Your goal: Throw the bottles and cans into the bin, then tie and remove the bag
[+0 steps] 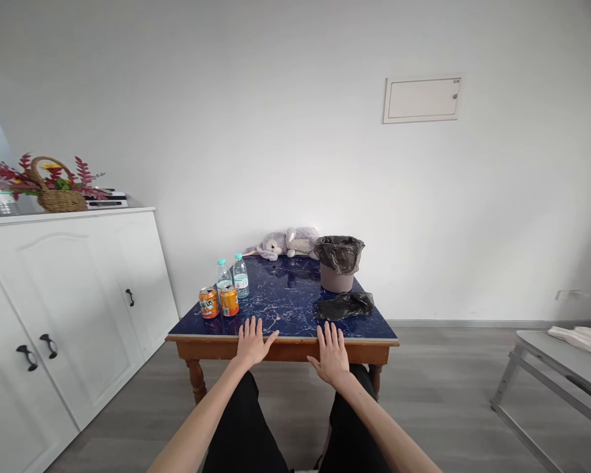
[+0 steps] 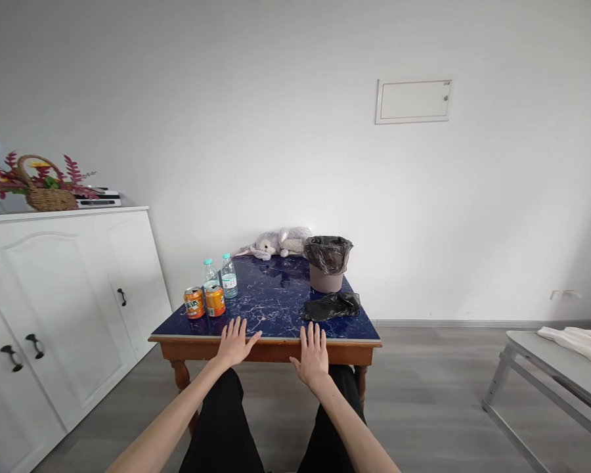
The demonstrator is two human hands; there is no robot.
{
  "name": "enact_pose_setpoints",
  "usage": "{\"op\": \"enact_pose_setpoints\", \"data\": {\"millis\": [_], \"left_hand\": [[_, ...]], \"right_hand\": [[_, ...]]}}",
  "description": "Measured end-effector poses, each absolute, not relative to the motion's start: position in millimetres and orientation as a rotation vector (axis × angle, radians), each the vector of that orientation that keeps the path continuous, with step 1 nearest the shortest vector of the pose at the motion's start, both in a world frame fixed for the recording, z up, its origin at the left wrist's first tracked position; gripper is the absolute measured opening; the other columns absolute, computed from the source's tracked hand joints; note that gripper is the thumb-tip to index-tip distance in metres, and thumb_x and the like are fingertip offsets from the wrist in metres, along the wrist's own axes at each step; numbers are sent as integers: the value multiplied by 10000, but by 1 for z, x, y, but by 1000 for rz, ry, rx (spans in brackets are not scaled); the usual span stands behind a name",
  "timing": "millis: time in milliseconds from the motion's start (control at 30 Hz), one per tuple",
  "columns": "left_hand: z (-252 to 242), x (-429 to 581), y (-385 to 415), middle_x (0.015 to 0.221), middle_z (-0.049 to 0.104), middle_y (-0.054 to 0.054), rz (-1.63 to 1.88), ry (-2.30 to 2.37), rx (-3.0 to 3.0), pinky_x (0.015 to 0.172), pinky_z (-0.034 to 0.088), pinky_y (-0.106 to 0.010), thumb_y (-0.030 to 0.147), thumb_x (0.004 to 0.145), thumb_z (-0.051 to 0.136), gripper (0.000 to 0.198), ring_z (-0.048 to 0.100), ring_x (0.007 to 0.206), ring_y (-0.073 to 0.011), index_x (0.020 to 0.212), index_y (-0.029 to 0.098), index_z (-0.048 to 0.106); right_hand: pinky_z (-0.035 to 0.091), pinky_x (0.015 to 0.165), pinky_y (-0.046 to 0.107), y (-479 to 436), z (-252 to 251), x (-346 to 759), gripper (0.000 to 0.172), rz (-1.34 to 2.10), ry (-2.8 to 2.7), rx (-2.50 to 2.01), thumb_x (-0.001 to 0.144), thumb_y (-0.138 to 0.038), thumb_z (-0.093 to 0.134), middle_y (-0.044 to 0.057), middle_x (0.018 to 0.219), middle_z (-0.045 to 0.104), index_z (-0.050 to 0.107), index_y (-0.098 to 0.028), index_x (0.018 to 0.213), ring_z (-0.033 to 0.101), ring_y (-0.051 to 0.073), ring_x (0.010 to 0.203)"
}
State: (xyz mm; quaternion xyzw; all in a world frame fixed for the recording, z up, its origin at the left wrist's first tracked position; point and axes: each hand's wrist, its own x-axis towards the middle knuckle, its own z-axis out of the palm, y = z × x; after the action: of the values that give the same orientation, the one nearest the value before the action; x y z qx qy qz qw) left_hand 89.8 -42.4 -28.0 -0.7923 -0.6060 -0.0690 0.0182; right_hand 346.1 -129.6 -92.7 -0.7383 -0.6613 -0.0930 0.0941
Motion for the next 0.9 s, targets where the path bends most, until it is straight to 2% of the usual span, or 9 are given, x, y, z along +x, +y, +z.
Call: {"op": "enact_pose_setpoints", "data": {"millis": [300, 567, 900], "left_hand": [[-26, 89, -42, 1763, 142, -188, -220, -1884, -2466, 1309, 108, -561, 856, 935, 66, 1111, 93, 1646, -398, 1686, 60, 259], [-22, 89, -46, 1764, 126, -189, -192, -1889, -2480, 1315, 105, -548, 867, 927, 64, 1135, 106, 1646, -391, 1687, 41, 238], [-22, 92, -46, 1767, 127, -187, -184, -1901, -2460, 1316, 89, -542, 840, 934, 14, 1118, 106, 1648, -380, 1689, 46, 236]], "right_hand": [[-101, 1284, 566, -128, -94, 346, 950, -268, -1961, -2195, 1011, -697, 402, 200, 1776, 76, 140, -106, 1707, 18, 410, 1641], [-107, 1282, 572, -128, -94, 345, 969, -259, -1952, -2184, 994, -684, 473, 215, 1772, 80, 157, -104, 1704, 27, 419, 1639], [-100, 1284, 575, -128, -93, 346, 964, -244, -1952, -2175, 997, -676, 459, 214, 1772, 83, 152, -95, 1703, 23, 422, 1638]]}}
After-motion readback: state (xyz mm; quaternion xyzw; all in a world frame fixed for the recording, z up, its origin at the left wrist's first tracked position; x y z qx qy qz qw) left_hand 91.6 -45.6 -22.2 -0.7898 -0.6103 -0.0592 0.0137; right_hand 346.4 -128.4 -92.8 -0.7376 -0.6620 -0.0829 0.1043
